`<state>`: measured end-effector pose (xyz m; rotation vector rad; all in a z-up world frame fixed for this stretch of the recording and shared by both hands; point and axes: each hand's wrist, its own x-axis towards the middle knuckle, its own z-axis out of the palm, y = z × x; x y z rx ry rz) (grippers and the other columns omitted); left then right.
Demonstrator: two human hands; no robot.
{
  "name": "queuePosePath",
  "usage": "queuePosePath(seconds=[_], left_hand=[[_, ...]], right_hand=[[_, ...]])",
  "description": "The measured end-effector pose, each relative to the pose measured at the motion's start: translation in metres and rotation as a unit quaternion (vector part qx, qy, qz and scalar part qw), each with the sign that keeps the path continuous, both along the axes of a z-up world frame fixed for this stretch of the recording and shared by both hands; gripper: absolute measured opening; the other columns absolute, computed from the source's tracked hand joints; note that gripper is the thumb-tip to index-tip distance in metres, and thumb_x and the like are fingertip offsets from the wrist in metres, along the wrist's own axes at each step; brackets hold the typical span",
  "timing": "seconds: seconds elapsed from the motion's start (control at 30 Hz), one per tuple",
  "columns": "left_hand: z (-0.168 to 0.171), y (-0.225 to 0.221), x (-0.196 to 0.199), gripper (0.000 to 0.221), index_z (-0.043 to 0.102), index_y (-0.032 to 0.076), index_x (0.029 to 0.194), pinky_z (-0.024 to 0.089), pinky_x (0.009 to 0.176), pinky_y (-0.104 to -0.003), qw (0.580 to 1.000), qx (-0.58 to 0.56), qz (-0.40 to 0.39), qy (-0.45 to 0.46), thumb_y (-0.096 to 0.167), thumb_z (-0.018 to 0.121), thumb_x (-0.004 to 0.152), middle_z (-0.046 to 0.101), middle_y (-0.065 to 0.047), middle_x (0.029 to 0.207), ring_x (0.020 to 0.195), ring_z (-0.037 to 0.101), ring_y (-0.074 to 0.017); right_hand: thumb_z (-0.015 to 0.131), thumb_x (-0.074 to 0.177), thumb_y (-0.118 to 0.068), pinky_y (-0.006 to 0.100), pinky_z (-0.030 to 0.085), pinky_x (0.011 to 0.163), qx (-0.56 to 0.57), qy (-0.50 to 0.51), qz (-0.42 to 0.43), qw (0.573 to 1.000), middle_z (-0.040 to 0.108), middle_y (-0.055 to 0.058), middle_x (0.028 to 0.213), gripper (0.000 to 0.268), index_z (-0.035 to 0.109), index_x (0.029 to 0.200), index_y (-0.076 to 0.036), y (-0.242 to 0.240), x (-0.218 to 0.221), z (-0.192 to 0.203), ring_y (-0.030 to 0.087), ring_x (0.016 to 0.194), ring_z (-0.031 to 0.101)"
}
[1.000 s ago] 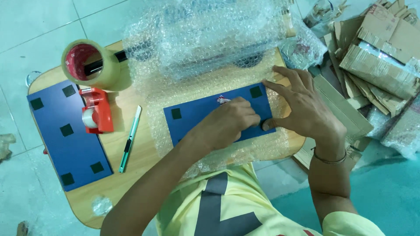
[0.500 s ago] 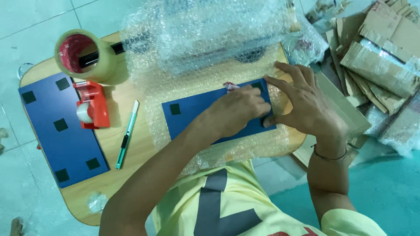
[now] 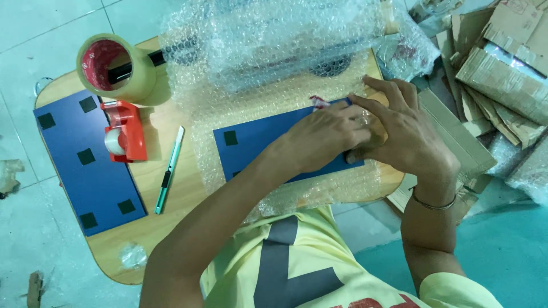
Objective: Cleaning a blue board and wrapping it in bubble wrap using tape
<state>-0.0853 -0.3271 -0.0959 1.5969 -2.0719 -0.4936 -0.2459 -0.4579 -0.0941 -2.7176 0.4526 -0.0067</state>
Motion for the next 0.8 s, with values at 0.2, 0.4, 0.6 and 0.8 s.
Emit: queuePosePath(seconds=[0.2, 0.4, 0.6, 0.8], left_hand=[[-0.006, -0.001, -0.001, 0.006, 0.072, 0.011, 0.088, 0.046, 0.097, -0.042, 0.998, -0.063, -0.002, 0.011, 0.013, 0.068, 0.084, 0.071, -0.003, 0.091, 0.096, 0.058, -0.0234], [0.008, 0.013, 0.000, 0.007, 0.071, 0.011, 0.087, 0.045, 0.103, -0.045, 0.999, -0.023, 0.005, -0.030, 0.006, 0.065, 0.085, 0.076, -0.004, 0.091, 0.108, 0.062, -0.0246], [-0.006, 0.006, -0.002, 0.005, 0.070, 0.013, 0.089, 0.044, 0.104, -0.044, 0.997, -0.071, 0.031, -0.030, 0.015, 0.067, 0.086, 0.073, -0.003, 0.097, 0.106, 0.061, -0.0242], [0.014, 0.033, 0.020, 0.011, 0.064, 0.013, 0.080, 0.046, 0.096, -0.044, 0.997, 0.054, 0.056, -0.018, 0.009, 0.063, 0.089, 0.075, -0.004, 0.084, 0.095, 0.059, -0.0238]], right_hand=[[0.097, 0.044, -0.030, 0.048, 0.040, 0.110, 0.001, -0.009, 0.004, 1.000, 0.045, 0.011, 0.159, 0.104, 0.064, 0.141, -0.010, 0.002, 0.001, 0.005, 0.038, 0.138, 0.038], [0.097, 0.045, -0.027, 0.051, 0.036, 0.114, 0.006, -0.039, 0.024, 0.999, 0.046, 0.012, 0.156, 0.104, 0.062, 0.142, -0.013, -0.002, -0.002, -0.002, 0.037, 0.139, 0.036], [0.098, 0.050, -0.039, 0.052, 0.039, 0.113, 0.027, -0.004, -0.008, 1.000, 0.047, 0.009, 0.155, 0.099, 0.064, 0.140, -0.013, 0.003, 0.001, 0.005, 0.038, 0.139, 0.037], [0.103, 0.041, -0.055, 0.059, 0.032, 0.116, 0.041, 0.135, -0.082, 0.987, 0.040, 0.003, 0.163, 0.116, 0.057, 0.145, -0.030, 0.003, 0.007, 0.001, 0.034, 0.149, 0.027]])
